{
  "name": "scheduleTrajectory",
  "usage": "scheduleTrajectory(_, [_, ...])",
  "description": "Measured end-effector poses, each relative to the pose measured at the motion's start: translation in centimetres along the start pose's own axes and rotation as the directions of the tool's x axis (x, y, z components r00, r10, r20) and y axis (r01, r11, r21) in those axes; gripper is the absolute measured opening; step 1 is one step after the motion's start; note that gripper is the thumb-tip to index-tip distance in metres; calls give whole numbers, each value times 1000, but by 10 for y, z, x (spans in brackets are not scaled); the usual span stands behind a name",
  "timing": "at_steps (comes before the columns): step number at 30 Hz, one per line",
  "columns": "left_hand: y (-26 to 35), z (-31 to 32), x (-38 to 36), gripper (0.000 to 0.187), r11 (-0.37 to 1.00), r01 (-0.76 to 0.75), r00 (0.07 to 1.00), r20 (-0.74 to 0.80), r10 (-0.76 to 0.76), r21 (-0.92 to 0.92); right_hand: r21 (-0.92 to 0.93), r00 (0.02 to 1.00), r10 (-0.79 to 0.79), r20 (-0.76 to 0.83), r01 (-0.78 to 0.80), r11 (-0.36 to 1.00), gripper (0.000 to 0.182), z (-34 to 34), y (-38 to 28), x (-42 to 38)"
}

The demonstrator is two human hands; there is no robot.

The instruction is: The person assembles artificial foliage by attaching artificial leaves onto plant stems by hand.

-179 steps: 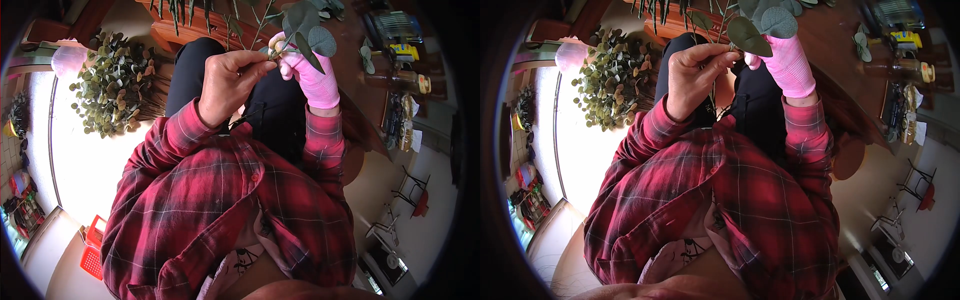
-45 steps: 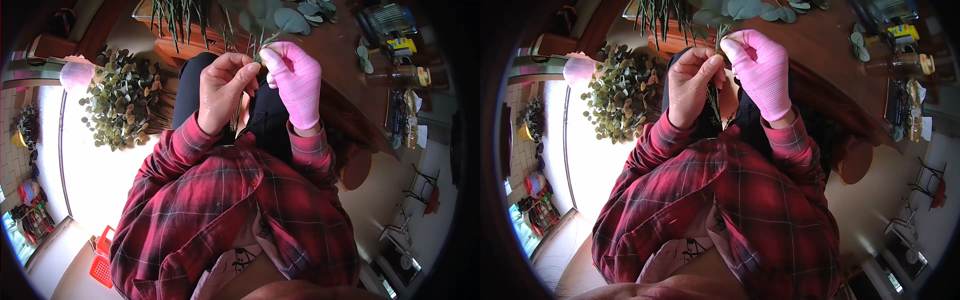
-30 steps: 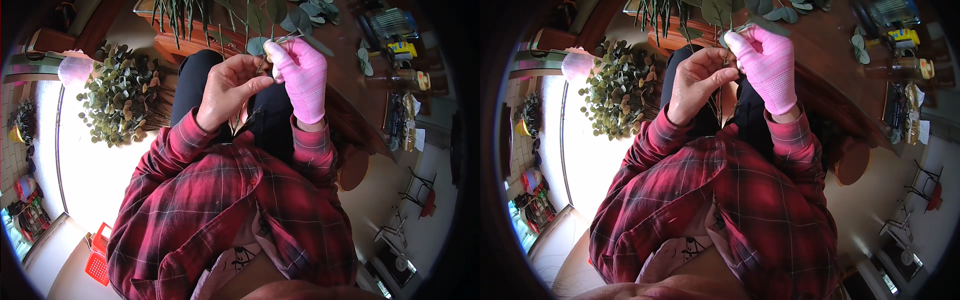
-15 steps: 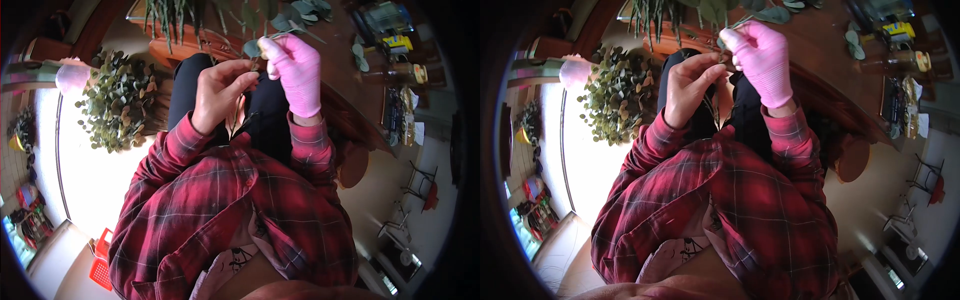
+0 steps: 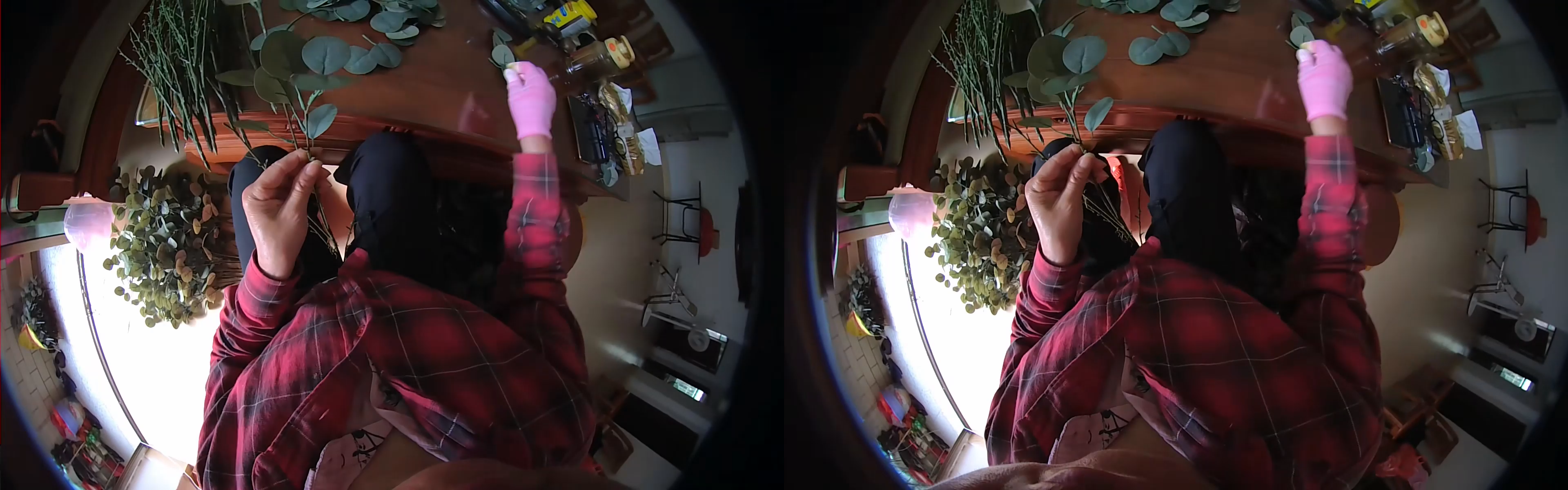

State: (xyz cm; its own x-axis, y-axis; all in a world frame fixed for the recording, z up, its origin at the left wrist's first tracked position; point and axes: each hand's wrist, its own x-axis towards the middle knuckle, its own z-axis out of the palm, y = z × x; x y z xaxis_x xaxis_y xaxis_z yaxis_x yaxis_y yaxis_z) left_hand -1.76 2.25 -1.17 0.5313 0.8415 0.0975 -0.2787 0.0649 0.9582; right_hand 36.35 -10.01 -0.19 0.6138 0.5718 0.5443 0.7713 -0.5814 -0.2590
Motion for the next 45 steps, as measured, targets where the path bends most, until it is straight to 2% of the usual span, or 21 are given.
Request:
scheduleTrajectory(1, [-2,2,-1,19,1000,-9,1000,1,9,6,-75,997,57,46,-54,996,15,-1,15,10])
scheduleTrajectory(3, [-3,4,-2,19,999,-22,1000,11,22,28,-107,996,-30,87,39,993,14,1,37,25])
scheduleTrajectory(9, [-3,9,-1,17,999,-4,1000,18,4,32,-173,947,-72,314,132,976,13,13,46,40])
scheduleTrajectory(12, [-2,8,0,14,1000,14,1000,-6,-14,13,-175,938,-121,326,186,967,11,14,46,44])
scheduleTrajectory(15, [3,8,2,13,999,24,1000,0,-24,-22,-200,955,-141,261,196,960,12,11,40,41])
scheduleTrajectory(18, [1,5,4,14,998,39,999,15,-39,-47,-151,973,-197,117,213,965,10,11,41,37])
scheduleTrajectory(21, [0,5,4,12,998,46,999,4,-46,-42,143,991,-109,72,98,985,8,11,38,32])
scheduleTrajectory(22, [0,6,4,10,997,52,999,5,-52,-48,315,991,-20,136,-24,949,8,5,26,29])
scheduleTrajectory(24, [2,8,3,8,996,66,998,5,-66,-51,594,946,116,302,-281,753,8,-8,-4,18])
scheduleTrajectory(27, [4,7,2,9,996,75,997,-3,-75,-40,755,921,36,388,-340,561,11,-35,-52,-2])
scheduleTrajectory(28, [3,7,2,9,997,70,997,-10,-70,-35,750,905,19,425,-364,552,16,-39,-59,-7])
scheduleTrajectory(31, [3,6,2,10,997,62,998,-10,-62,-50,846,901,-41,432,-390,365,20,-44,-83,-22])
scheduleTrajectory(32, [4,6,2,11,996,59,998,-7,-60,-59,876,892,-108,438,-397,272,21,-46,-88,-26])
scheduleTrajectory(36, [5,5,3,13,997,68,998,3,-68,-30,920,922,-125,367,-341,194,20,-57,-118,-40])
scheduleTrajectory(39, [9,7,3,13,995,77,997,3,-77,-59,940,968,-103,229,-192,282,19,-57,-132,-51])
scheduleTrajectory(40, [8,6,3,14,992,93,996,6,-93,-91,947,963,-83,256,-232,223,19,-60,-138,-55])
scheduleTrajectory(43, [7,5,5,14,990,66,998,11,-65,-126,968,974,-56,219,-210,138,18,-58,-155,-66])
scheduleTrajectory(44, [7,5,5,14,988,69,998,7,-68,-136,975,971,-107,213,-204,83,17,-55,-157,-69])
scheduleTrajectory(45, [7,5,6,14,987,71,997,6,-71,-146,962,957,-100,273,-271,33,16,-55,-164,-72])
